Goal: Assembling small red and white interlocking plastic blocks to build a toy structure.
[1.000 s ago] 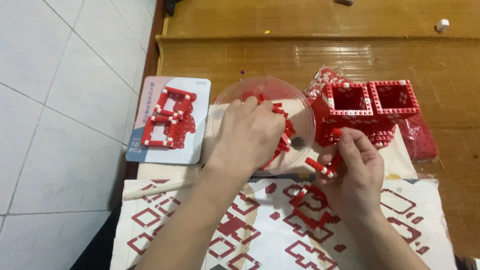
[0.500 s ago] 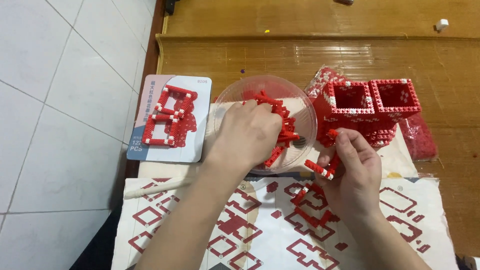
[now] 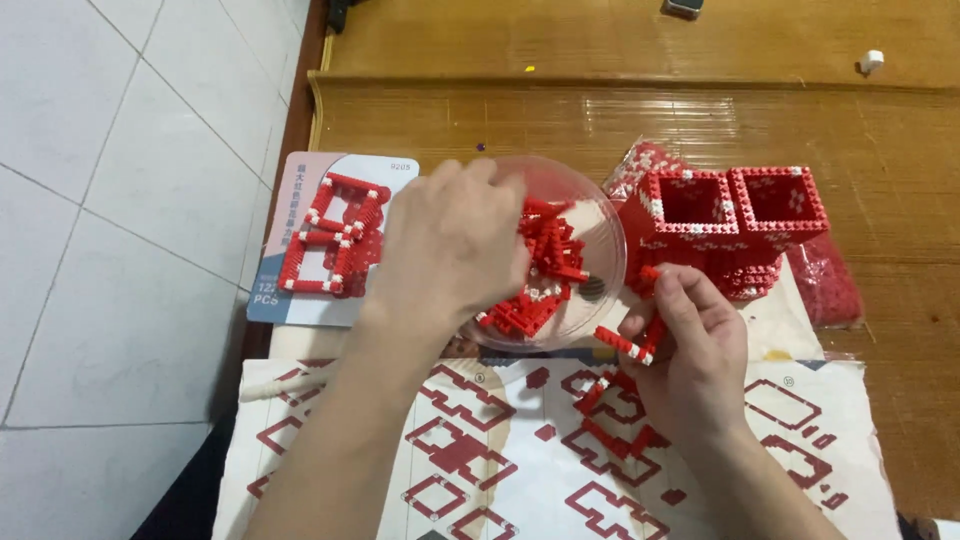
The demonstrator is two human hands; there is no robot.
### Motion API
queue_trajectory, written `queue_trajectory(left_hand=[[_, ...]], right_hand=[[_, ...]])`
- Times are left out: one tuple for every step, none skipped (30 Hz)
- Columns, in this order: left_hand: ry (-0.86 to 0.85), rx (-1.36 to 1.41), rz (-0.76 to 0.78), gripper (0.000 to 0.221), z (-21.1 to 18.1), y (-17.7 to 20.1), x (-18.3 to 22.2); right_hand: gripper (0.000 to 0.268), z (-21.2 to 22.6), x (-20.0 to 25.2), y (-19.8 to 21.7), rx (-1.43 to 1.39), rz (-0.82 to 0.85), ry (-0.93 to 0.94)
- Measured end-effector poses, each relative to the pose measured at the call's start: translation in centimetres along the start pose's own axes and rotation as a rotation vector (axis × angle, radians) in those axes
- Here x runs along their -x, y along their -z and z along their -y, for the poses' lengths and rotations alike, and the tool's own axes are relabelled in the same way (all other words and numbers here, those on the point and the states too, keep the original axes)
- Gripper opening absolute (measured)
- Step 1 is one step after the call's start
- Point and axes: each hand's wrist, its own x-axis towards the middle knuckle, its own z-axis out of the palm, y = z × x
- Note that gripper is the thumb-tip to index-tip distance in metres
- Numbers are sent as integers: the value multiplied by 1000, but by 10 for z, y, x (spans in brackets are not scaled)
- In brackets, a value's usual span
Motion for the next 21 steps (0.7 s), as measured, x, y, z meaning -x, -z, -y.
queue_trajectory(left_hand=[[9,-64,-170,6,5,-7,0],[9,-64,-171,6,3,-6,-3],[-15,-43,-149,10,1,-5,-2],[-38,-22,-127,20,0,-4,-2],[-35,-23,-127,20,-6,0,-2],[-72,2,49,24,-12,5,-2],[-113,24,220,29,-18,10,-5],[-113,20,214,29,-23,6,-3],[-139,-19,270,26,-27,3,-3],[-163,-58,325,24,-31,0,-4],[-165,-62,318,24,-30,-17,-6],[-148,-67,196,23,-29,-36,-9],[-127,-65,83,25,-29,-55,-8],[-125,-62,86,25,-31,-60,-5],[-121,-78,37,23,-31,-62,-6],[-117,-94,-12,23,-30,-65,-7],[-119,-91,-10,23,-30,-61,-7],[-103,-107,17,25,-30,-58,-7],[-87,-120,48,27,-30,-55,-7],[-88,-113,56,27,-30,-61,-5],[-81,-123,-3,24,-28,-65,-4]], right_hand=[[17,1,0,-2,8,-24,-8],[17,1,-3,0,8,-23,-6],[17,0,-2,1,0,-2,1],[18,-2,-2,1,-8,19,9],[18,-2,0,0,-8,22,7],[19,-1,0,-1,21,-5,-16],[20,0,0,-3,47,-33,-33],[20,-1,1,-1,44,-30,-27],[18,-2,0,-1,-14,-17,-21],[16,-3,-1,0,-71,-3,-15],[16,-3,-3,0,-73,-1,-7],[17,-3,-5,0,-50,0,-1],[19,-4,-3,2,-24,-1,-5],[19,-4,-1,3,-22,-1,-8],[18,-4,-1,2,-19,-4,-18],[17,-4,-2,2,-17,-7,-28],[17,-4,-4,3,-16,-10,-30],[16,-6,-5,4,-49,16,-4],[15,-7,-6,6,-80,40,16],[15,-7,-4,7,-76,34,9],[16,-7,-4,6,-65,43,16]])
